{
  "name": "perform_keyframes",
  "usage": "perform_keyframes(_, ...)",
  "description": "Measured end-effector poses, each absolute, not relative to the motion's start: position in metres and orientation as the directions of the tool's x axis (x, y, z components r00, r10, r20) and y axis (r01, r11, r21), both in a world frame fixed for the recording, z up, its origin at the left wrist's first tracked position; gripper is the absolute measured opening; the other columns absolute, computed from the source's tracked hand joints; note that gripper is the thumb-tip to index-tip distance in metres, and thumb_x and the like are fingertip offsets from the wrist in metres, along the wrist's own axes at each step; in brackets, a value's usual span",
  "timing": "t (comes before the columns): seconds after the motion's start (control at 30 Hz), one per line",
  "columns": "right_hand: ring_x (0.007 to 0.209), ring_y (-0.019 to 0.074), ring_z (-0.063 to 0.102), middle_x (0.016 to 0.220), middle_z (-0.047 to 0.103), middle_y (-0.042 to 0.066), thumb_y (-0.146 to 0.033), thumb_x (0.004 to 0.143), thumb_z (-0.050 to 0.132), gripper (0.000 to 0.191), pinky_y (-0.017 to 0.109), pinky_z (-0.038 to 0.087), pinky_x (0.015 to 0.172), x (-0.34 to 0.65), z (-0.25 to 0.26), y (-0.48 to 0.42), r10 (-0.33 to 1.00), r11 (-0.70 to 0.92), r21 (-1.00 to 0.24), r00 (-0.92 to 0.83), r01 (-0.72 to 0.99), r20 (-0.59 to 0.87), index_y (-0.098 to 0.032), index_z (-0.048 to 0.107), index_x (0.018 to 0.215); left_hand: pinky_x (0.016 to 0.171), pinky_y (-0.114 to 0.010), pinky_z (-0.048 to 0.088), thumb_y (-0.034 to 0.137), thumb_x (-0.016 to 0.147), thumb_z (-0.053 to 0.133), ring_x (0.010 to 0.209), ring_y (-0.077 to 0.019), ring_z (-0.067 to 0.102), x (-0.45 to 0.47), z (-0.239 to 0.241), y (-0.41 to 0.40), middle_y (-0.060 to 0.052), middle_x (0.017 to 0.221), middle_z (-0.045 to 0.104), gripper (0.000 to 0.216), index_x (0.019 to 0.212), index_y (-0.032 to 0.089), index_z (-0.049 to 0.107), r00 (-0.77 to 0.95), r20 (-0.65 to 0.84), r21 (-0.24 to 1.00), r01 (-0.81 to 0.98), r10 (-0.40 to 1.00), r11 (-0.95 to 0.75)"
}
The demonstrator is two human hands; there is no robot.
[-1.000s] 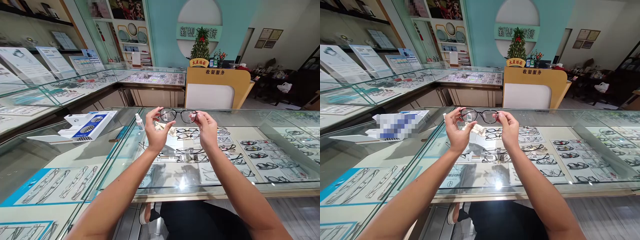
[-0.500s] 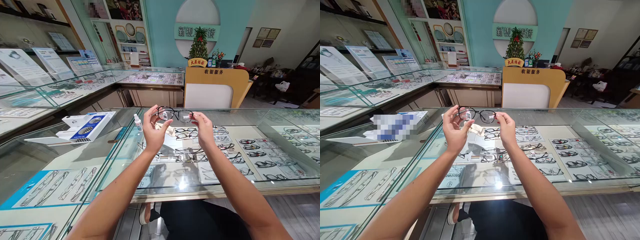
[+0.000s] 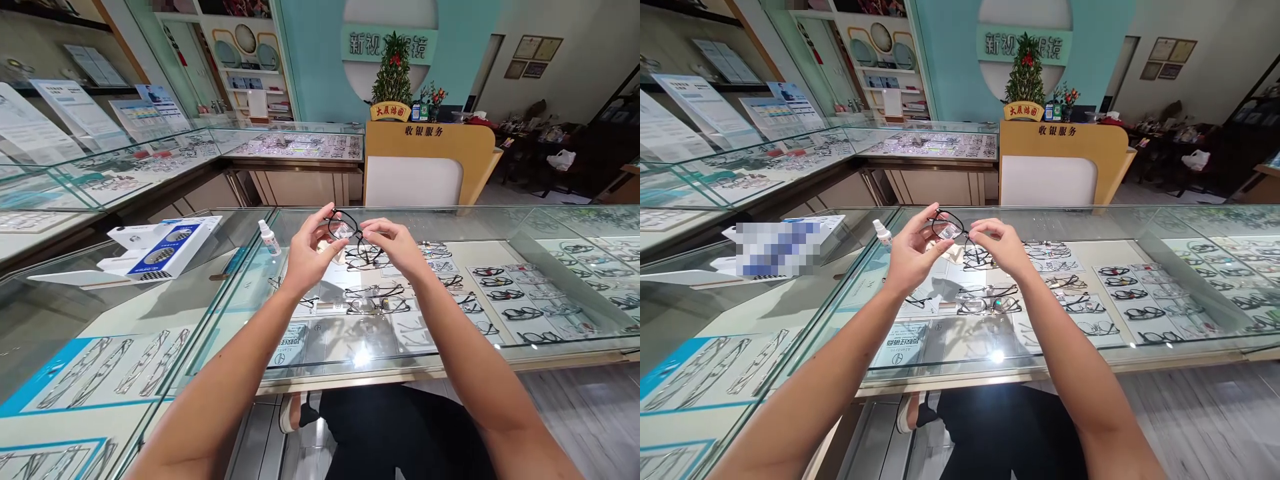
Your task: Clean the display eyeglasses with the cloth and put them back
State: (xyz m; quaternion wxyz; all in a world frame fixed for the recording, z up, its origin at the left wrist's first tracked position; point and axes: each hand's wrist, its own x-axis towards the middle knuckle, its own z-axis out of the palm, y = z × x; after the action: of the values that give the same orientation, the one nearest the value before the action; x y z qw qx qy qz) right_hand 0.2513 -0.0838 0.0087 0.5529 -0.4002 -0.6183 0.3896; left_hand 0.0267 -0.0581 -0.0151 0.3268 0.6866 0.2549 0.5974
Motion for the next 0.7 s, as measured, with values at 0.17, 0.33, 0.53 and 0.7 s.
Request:
perform_keyframes(0.17,0.115,0.0267,0.072,0.119,0.085,0.009,-0.051,0.082,0.088,0.028,0.043,0.050,0.108,0.257,0.009,-0.082,0.943,0.280,-0.958,-0.203,0.060,0.263,-0.024,0.088,0.089,0.089,-0.035,0.068,0.049,0.085,0.099,0.118,-0.0288,0.080,0.023,-0.014,-0.053,-0.018,0.148,0.073,0.084,0.158,0.026,0.064,0.254,0.604,0.794,-0.112,0.756,-0.598)
perform_keyframes(0.33,0.098,0.0222,0.069,0.096,0.085,0.004,-0.046,0.084,0.085,0.022,0.037,0.049,0.098,0.259,0.009,-0.085,0.944,0.236,-0.970,-0.252,0.062,0.214,-0.024,0.088,0.085,0.087,-0.037,0.068,0.048,0.085,0.098,0.116,-0.0286,0.079,0.022,-0.016,-0.049,-0.017,0.148,0.072,0.083,0.158,0.026,0.064,0.351,0.563,0.820,-0.131,0.748,-0.557)
perform_keyframes(0.53,0.101,0.0239,0.073,0.097,0.088,0.007,-0.047,0.079,0.093,0.024,0.040,0.051,0.103,0.259,0.006,-0.083,0.953,0.197,-0.980,-0.232,-0.021,0.196,-0.024,0.091,0.086,0.092,-0.037,0.063,0.054,0.083,0.097,0.120,-0.0275,0.075,0.026,-0.017,-0.048,-0.015,0.148,0.068,0.086,0.156,0.031,0.058,0.236,0.657,0.745,-0.054,0.716,-0.665)
perform_keyframes(0.7,0.098,0.0261,0.076,0.095,0.088,0.008,-0.058,0.069,0.099,0.040,0.043,0.056,0.102,0.252,0.003,-0.080,0.970,0.241,-0.969,-0.030,-0.052,0.243,-0.024,0.091,0.087,0.075,-0.030,0.048,0.037,0.089,0.086,0.078,-0.0145,0.060,0.031,-0.010,-0.062,0.000,0.089,0.063,0.028,0.109,0.023,0.073,-0.152,0.743,0.669,0.207,0.652,-0.714)
